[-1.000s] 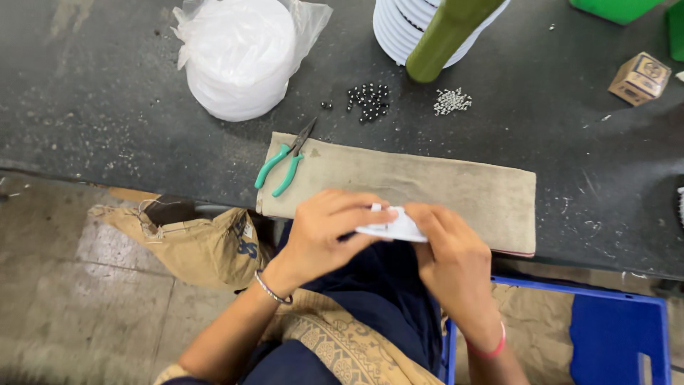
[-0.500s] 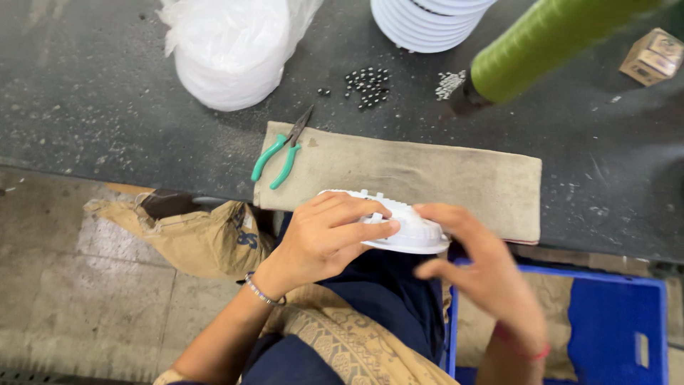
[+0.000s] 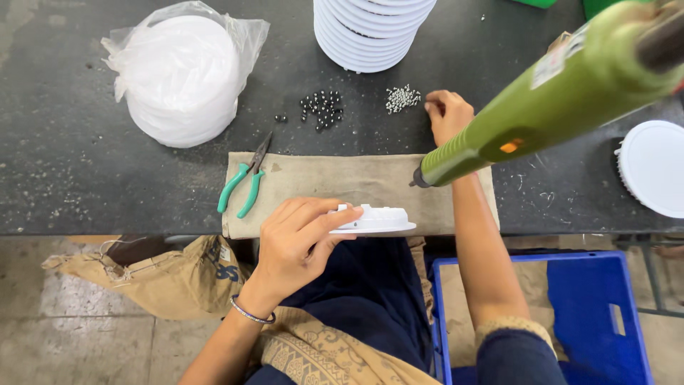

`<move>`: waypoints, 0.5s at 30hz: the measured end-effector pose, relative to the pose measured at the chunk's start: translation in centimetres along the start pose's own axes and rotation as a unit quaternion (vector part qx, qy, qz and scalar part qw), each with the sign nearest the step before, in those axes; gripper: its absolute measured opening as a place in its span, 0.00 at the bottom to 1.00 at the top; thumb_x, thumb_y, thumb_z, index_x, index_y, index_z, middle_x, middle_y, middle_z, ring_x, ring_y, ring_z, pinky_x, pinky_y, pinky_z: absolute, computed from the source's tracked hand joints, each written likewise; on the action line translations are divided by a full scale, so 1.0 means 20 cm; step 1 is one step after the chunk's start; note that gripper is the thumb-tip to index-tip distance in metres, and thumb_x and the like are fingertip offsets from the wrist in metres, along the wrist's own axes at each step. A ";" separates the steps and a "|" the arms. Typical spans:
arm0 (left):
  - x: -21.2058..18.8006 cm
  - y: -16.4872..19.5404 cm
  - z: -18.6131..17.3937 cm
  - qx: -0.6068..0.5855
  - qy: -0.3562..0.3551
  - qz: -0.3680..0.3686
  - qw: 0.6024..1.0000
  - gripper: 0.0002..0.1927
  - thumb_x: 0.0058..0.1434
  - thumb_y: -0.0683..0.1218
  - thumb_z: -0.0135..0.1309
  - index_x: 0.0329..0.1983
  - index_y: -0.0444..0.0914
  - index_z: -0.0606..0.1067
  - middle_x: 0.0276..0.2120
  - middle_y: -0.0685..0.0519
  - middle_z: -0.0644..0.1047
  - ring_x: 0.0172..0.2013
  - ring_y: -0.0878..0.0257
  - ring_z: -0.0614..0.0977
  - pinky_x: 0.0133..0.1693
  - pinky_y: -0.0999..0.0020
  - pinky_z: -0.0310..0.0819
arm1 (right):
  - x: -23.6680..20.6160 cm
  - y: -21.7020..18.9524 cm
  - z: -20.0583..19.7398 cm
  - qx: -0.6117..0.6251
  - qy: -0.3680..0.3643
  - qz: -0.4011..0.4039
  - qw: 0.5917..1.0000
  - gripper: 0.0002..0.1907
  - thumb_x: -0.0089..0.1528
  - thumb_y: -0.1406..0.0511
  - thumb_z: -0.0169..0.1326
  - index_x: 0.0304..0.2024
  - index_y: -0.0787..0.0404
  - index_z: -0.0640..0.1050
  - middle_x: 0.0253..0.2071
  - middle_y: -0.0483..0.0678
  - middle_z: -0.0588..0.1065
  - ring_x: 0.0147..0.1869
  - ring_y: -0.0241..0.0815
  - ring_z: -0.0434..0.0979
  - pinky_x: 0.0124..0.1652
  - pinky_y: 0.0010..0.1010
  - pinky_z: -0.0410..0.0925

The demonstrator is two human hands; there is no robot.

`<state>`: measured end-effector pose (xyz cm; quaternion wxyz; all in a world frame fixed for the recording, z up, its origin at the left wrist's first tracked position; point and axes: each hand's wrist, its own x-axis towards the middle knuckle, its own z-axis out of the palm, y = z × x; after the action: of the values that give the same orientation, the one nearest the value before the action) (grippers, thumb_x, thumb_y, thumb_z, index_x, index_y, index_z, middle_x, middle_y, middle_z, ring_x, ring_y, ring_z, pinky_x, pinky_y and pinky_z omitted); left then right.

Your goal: The person uses a green electric screwdriver to drive screws into white circular plastic light fixture components. They repeatedly pick up components, align them, insert screws, and tighten them before placing the finished units aside. The person also handles a plastic bag containing additional components.

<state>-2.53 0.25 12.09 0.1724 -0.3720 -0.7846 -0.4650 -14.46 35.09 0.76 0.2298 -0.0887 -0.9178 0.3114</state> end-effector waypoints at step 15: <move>0.01 -0.03 -0.01 -0.014 0.008 -0.014 1.000 0.18 0.53 0.41 0.66 0.47 0.42 0.80 0.43 0.54 0.82 0.42 0.56 0.82 0.44 0.63 0.75 | 0.17 0.20 0.17 -0.055 -0.019 -0.053 0.997 0.07 0.60 0.71 0.59 0.41 0.64 0.82 0.38 0.58 0.78 0.42 0.59 0.78 0.41 0.45 0.71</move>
<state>-3.08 0.06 12.02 0.1668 -0.3593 -0.7818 -0.4815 -18.94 37.43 -2.77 0.2231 -0.0467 -0.9413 0.2492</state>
